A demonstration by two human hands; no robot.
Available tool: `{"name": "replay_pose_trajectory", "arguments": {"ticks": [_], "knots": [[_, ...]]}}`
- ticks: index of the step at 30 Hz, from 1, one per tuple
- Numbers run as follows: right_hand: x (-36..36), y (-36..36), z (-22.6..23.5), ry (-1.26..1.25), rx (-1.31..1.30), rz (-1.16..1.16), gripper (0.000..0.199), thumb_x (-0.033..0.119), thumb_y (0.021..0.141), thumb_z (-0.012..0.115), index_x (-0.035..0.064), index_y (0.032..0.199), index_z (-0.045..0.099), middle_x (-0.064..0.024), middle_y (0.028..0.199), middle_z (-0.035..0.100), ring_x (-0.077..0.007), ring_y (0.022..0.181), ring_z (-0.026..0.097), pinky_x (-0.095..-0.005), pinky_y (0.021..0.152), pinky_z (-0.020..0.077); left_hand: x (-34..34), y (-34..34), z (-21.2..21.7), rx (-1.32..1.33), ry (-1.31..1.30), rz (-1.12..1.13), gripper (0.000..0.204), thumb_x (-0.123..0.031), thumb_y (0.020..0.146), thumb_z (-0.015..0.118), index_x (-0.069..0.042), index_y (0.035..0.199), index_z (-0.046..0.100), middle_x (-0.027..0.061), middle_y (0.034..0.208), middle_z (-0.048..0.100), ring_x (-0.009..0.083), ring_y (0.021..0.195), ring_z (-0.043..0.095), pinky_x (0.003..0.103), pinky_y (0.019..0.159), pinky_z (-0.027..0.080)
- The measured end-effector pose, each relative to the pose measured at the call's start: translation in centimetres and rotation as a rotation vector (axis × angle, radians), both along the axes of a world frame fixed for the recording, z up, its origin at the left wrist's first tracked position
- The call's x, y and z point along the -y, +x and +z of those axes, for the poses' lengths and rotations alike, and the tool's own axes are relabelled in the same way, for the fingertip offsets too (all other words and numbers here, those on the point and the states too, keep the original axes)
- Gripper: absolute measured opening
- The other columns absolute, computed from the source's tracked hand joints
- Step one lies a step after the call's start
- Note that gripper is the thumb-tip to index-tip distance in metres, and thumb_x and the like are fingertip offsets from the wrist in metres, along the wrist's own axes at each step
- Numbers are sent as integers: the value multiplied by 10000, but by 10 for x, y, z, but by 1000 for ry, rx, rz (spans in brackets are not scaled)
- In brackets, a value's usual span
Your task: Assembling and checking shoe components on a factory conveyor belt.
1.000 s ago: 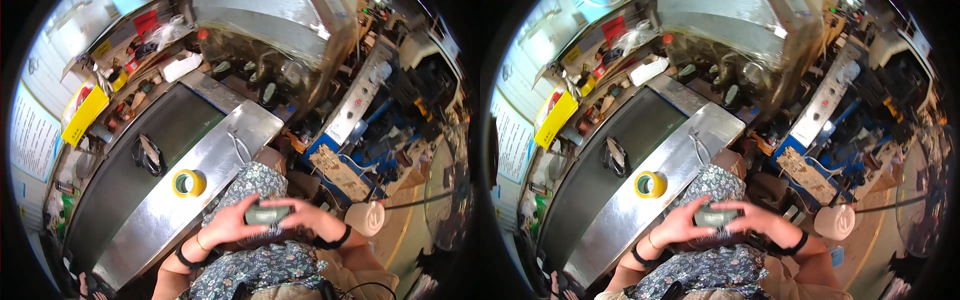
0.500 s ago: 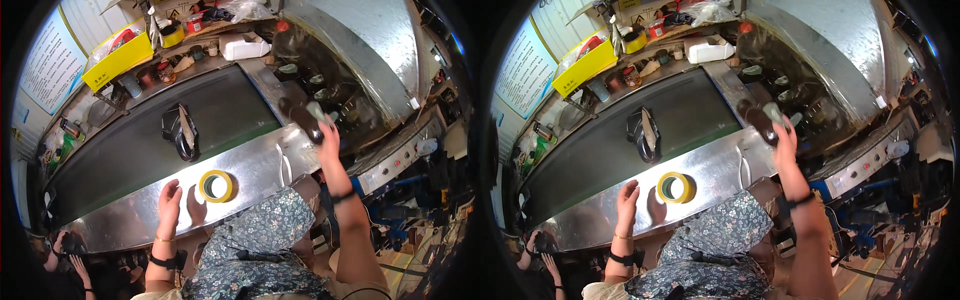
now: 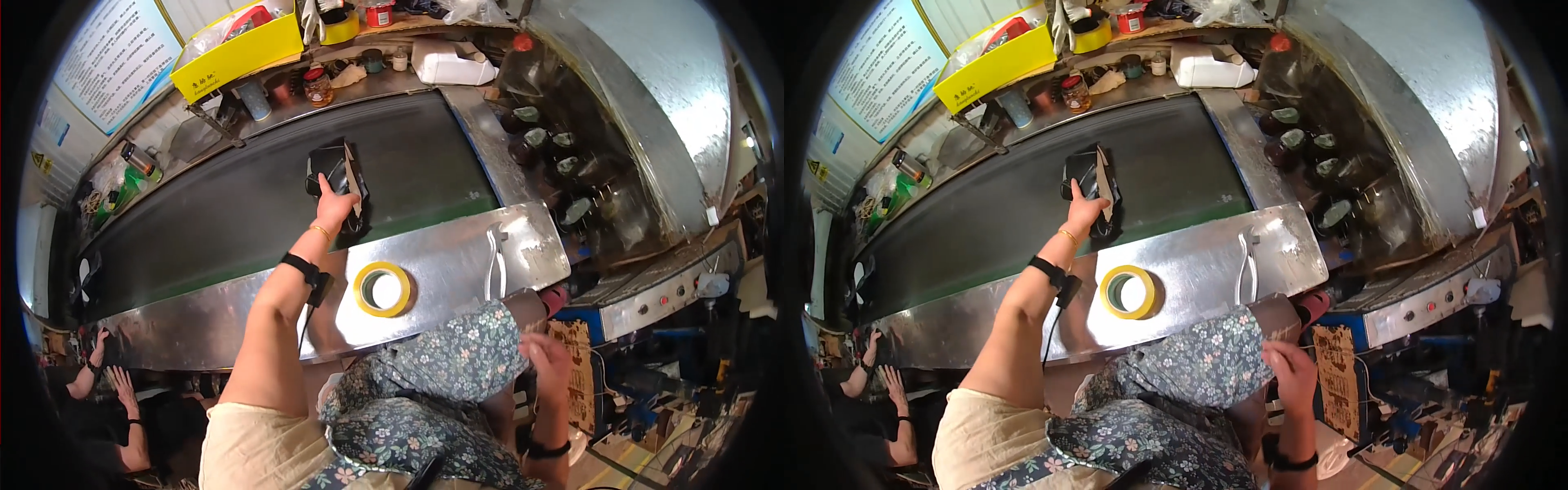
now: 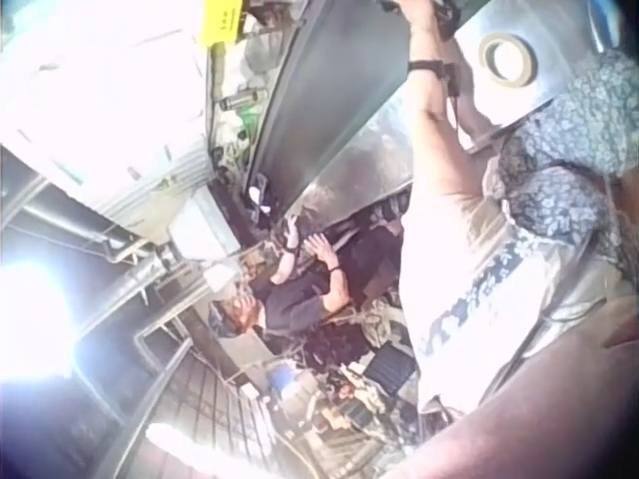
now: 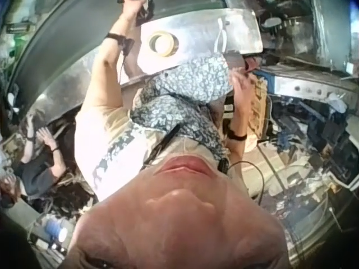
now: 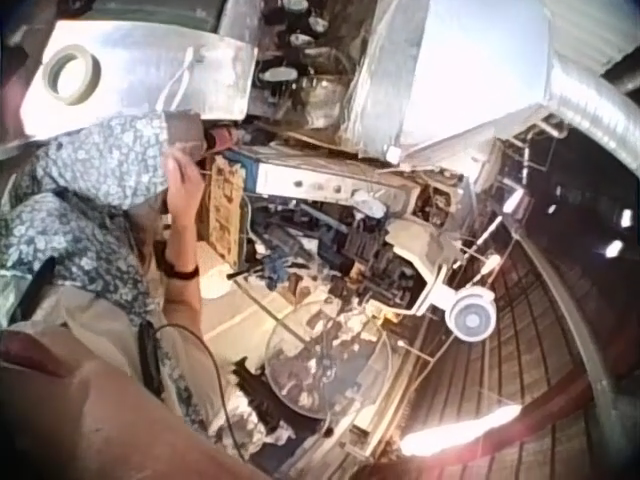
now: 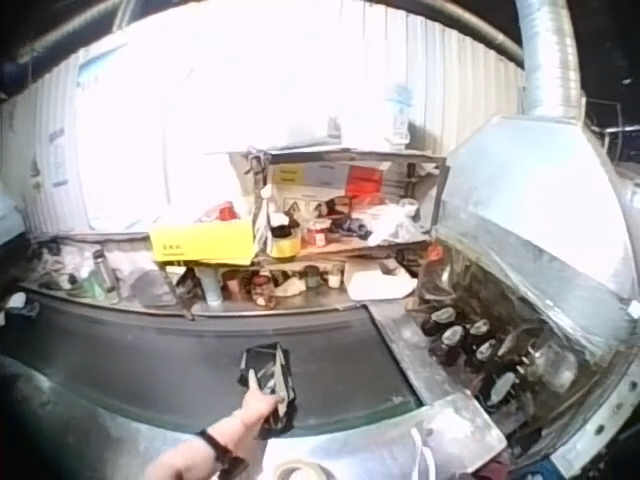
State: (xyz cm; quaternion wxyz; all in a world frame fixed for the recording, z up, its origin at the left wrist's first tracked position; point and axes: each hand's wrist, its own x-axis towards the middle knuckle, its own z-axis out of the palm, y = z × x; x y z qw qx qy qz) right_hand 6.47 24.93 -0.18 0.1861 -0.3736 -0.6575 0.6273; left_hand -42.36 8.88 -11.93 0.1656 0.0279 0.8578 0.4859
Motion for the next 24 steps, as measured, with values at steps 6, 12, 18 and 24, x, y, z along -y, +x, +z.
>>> {"name": "replay_pose_trajectory", "arguments": {"ticks": [6,12,18,24], "knots": [[35,72,-22,-76,-85,-169,195,54,930,576,-51,1069,666,-78,964,693,-121,810,632,-247,745,513,29,72,79,579,943,-356,613,-38,835,614,-36,1407,395,138,1258,584,254,1115,607,396,942,518],[7,-16,72,67,-599,193,630,117,1010,500,48,1547,178,-140,1541,294,-203,1229,499,-310,1005,424,61,254,134,313,884,-811,1162,-151,641,799,-20,1557,97,162,1573,254,265,1461,247,368,1183,200],[67,14,65,409,-213,43,272,168,995,566,14,1207,635,-99,1168,674,-163,1088,611,-306,931,474,17,349,143,-129,763,-1108,1123,-310,692,845,-31,1545,169,283,1582,123,381,1483,147,463,1183,171],[51,42,42,359,-132,84,310,178,967,603,0,1220,624,-156,1114,699,-188,1026,670,-308,876,509,-10,378,123,-203,574,-1040,845,-222,677,818,-30,1401,428,265,1500,319,382,1404,333,439,1132,306]]}}
